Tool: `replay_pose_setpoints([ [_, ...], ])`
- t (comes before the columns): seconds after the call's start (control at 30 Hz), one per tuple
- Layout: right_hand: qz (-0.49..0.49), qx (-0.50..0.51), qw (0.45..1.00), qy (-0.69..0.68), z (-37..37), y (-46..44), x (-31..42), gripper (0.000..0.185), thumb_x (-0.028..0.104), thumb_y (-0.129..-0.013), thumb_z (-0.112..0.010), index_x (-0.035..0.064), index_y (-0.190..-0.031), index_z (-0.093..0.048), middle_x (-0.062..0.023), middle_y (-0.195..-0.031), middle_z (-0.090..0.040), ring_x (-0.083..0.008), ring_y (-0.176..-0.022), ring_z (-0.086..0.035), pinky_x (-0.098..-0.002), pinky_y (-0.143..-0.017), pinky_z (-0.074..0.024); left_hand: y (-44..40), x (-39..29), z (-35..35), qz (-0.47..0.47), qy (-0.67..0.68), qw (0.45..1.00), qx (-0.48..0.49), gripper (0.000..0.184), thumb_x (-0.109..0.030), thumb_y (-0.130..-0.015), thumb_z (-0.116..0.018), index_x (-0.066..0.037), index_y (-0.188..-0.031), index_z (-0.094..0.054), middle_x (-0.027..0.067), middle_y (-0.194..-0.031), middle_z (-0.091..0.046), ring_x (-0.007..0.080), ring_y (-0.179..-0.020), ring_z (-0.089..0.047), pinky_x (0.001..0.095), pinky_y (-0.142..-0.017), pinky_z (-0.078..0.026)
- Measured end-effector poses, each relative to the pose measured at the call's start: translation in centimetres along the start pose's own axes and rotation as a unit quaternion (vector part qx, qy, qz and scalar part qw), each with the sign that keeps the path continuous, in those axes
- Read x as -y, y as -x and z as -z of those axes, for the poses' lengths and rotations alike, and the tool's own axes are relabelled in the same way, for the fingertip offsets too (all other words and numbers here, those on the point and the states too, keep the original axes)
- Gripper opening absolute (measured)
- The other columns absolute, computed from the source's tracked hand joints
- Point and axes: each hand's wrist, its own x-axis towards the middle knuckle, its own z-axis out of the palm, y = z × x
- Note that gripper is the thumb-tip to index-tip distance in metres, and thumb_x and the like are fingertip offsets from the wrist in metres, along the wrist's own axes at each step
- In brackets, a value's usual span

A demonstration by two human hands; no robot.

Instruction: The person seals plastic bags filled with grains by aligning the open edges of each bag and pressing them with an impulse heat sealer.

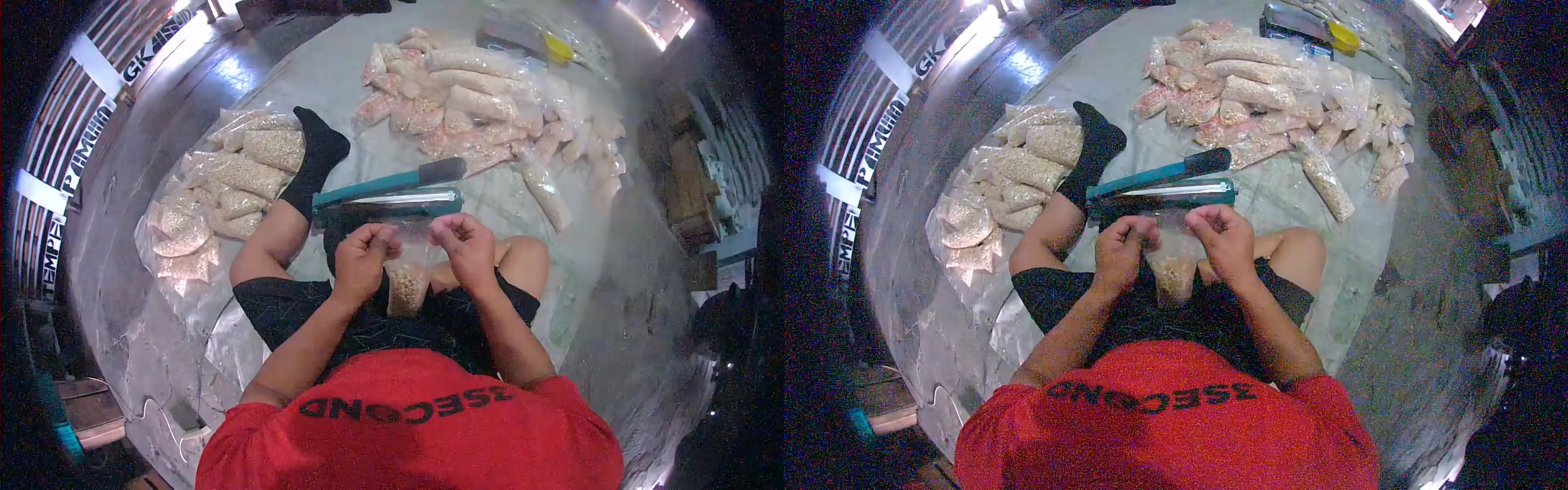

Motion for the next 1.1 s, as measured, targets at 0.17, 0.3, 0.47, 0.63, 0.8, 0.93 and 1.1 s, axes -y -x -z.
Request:
replay_pose_setpoints([
  [0.17,0.038,-0.011,0.999,0.016,-0.7,-0.6,-0.4,0.019,0.015,-0.104,-0.059,-0.0014,-0.108,-0.068,-0.0055,-0.09,-0.071,-0.0118,-0.085,-0.066,-0.0273,-0.08,-0.0553,-0.8,-0.5,0.4,0.017,-0.023,0.999,-0.016,0.014,-0.015,-0.095,-0.071,-0.001,-0.096,-0.069,0.0059,-0.083,-0.07,0.0142,-0.072,-0.066,0.0291,-0.069,-0.055],
  [0.3,0.046,-0.027,0.999,-0.006,-1.5,-0.2,-1.3,0.022,0.016,-0.106,-0.055,-0.0009,-0.113,-0.066,-0.0061,-0.093,-0.071,-0.0125,-0.084,-0.066,-0.0279,-0.08,-0.0555,-0.9,-0.5,0.5,0.037,-0.061,0.997,-0.025,0.012,-0.012,-0.091,-0.075,-0.002,-0.092,-0.068,0.0073,-0.083,-0.07,0.0145,-0.071,-0.067,0.0294,-0.067,-0.055],
  [0.47,0.022,-0.026,0.998,-0.044,-1.7,-0.8,-1.2,0.022,0.016,-0.105,-0.056,-0.0011,-0.115,-0.065,-0.008,-0.092,-0.071,-0.0129,-0.083,-0.068,-0.0272,-0.078,-0.0558,-1.5,0.7,0.6,0.084,0.03,0.995,-0.036,0.014,-0.012,-0.092,-0.074,-0.001,-0.095,-0.068,0.0066,-0.081,-0.07,0.0155,-0.07,-0.067,0.0299,-0.067,-0.057],
  [0.63,0.024,-0.033,0.999,0.033,-1.4,-3.5,-2.4,0.019,0.014,-0.101,-0.061,-0.0012,-0.111,-0.067,-0.0069,-0.087,-0.072,-0.0128,-0.078,-0.068,-0.0279,-0.071,-0.0558,-3.4,1.1,0.6,0.077,0.015,0.995,-0.066,0.018,-0.015,-0.092,-0.075,0.0,-0.099,-0.068,0.0053,-0.082,-0.068,0.0157,-0.07,-0.067,0.0303,-0.065,-0.058],
  [0.8,-0.027,-0.049,0.998,-0.004,-1.5,-6.2,-6.3,0.02,0.017,-0.099,-0.063,-0.0001,-0.107,-0.07,-0.0113,-0.088,-0.074,-0.0184,-0.079,-0.071,-0.0328,-0.07,-0.0556,-5.7,3.6,0.8,0.178,0.087,0.978,-0.062,0.018,-0.017,-0.092,-0.074,-0.002,-0.095,-0.065,0.0037,-0.083,-0.065,0.0141,-0.066,-0.064,0.0303,-0.061,-0.059],
  [0.93,0.037,-0.092,0.982,0.161,-1.7,-8.9,-10.4,0.031,0.028,-0.098,-0.061,-0.0015,-0.104,-0.072,-0.0195,-0.092,-0.073,-0.0317,-0.084,-0.071,-0.0401,-0.076,-0.055,-8.1,6.2,1.0,0.224,0.135,0.963,-0.064,0.013,-0.013,-0.093,-0.073,-0.005,-0.091,-0.063,0.0034,-0.081,-0.063,0.0131,-0.065,-0.06,0.0307,-0.062,-0.056],
  [1.1,-0.071,-0.075,0.974,0.202,-1.7,-9.3,-13.4,0.035,0.032,-0.096,-0.061,-0.0016,-0.098,-0.073,-0.0194,-0.085,-0.073,-0.0319,-0.076,-0.07,-0.0411,-0.071,-0.0544,-10.0,8.9,1.7,0.215,0.108,0.968,-0.068,0.014,-0.016,-0.092,-0.071,-0.003,-0.093,-0.064,0.0049,-0.079,-0.065,0.0123,-0.05,-0.056,0.028,-0.04,-0.045],
])
